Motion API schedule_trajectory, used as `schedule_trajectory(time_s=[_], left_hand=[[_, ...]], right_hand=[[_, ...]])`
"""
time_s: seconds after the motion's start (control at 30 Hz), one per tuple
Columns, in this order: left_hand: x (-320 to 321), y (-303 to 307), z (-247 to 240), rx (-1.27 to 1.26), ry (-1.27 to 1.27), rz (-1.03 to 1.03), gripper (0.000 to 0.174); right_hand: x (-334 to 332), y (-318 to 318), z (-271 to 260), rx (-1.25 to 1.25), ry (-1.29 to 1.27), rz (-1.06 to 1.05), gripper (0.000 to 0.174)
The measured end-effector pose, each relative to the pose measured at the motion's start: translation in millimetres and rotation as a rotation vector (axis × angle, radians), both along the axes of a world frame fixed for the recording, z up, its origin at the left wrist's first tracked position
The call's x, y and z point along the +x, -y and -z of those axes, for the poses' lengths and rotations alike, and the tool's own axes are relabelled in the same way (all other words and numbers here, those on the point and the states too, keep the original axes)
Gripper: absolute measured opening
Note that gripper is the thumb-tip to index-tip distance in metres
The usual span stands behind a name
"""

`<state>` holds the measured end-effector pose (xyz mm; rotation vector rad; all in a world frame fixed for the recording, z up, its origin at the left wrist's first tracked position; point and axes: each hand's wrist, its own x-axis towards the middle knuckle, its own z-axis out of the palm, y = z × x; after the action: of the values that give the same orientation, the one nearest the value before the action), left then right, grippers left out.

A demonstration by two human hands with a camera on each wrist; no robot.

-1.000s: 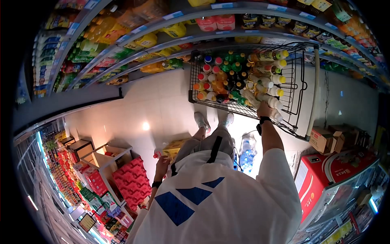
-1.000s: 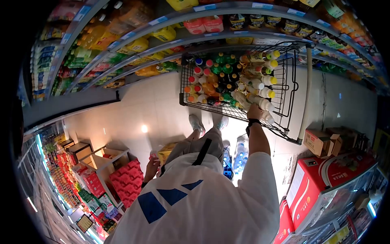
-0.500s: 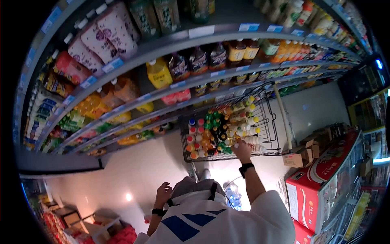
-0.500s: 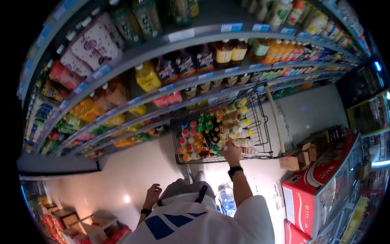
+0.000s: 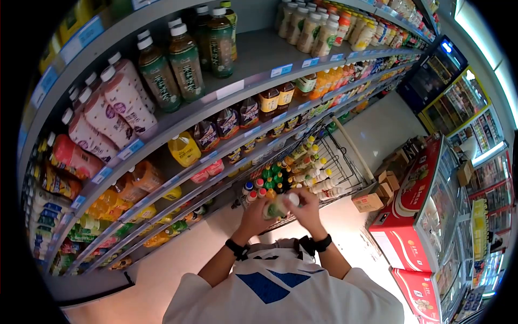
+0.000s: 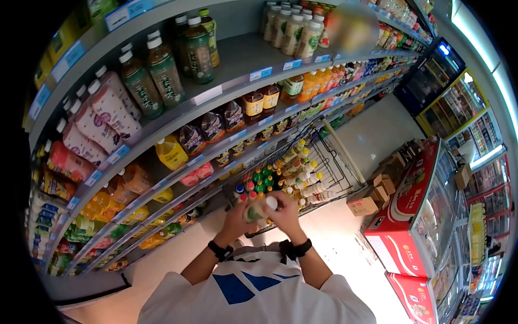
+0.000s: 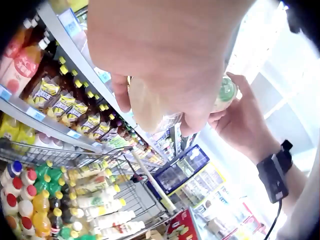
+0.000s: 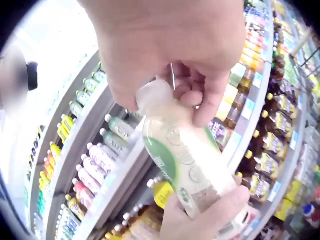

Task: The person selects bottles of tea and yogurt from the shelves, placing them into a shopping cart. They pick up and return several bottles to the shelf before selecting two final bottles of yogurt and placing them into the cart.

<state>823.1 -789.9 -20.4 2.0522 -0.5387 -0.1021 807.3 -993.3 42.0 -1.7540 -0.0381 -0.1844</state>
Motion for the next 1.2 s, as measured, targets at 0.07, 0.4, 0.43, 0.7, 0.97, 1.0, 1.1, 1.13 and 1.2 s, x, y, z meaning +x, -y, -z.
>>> schedule_trajectory(time_s=[0.07, 0.4, 0.43, 0.7, 0.97, 1.0, 1.1, 1.13, 1.2], left_hand=[[20.1, 19.3, -6.7, -0.034, 0.099, -0.041, 0.071], [157.8, 110.3, -163.1, -0.639, 0.116, -0.204, 0.055], [172.9, 129.2, -176.4, -0.623, 0.136, -0.216, 0.055], [284.7, 277.7, -211.5, -0.542, 0.376, -0.348, 0.061], [357.7, 342.4, -231.6, -0.373, 0.639, -0.398, 0.07], [360.0, 345.5, -231.1, -0.356, 0.659, -0.414, 0.07], [349.3, 342.0, -219.8, -0.249, 0.731, -0.49, 0.072], [338.4, 337.5, -209.3, -0.244, 0.729, -0.496, 0.072], [309.2, 321.2, -179.3, -0.308, 0.539, -0.502, 0.077]], right_hand=[[16.5, 18.2, -19.3, 0.324, 0.041, 0.011, 0.03], [147.4, 219.1, 241.2, 0.568, -0.539, 0.584, 0.04], [163.8, 234.7, 257.1, 0.576, -0.596, 0.59, 0.043], [248.7, 318.3, 441.2, 0.446, -0.832, 0.619, 0.072], [288.4, 353.3, 388.2, 0.293, -1.014, 0.755, 0.08], [290.6, 354.5, 393.1, 0.22, -0.97, 0.773, 0.079], [299.2, 360.4, 389.2, 0.12, -0.938, 0.801, 0.076], [300.6, 366.4, 391.0, 0.004, -0.877, 0.805, 0.07], [300.3, 374.4, 387.5, -0.109, -0.813, 0.807, 0.063]])
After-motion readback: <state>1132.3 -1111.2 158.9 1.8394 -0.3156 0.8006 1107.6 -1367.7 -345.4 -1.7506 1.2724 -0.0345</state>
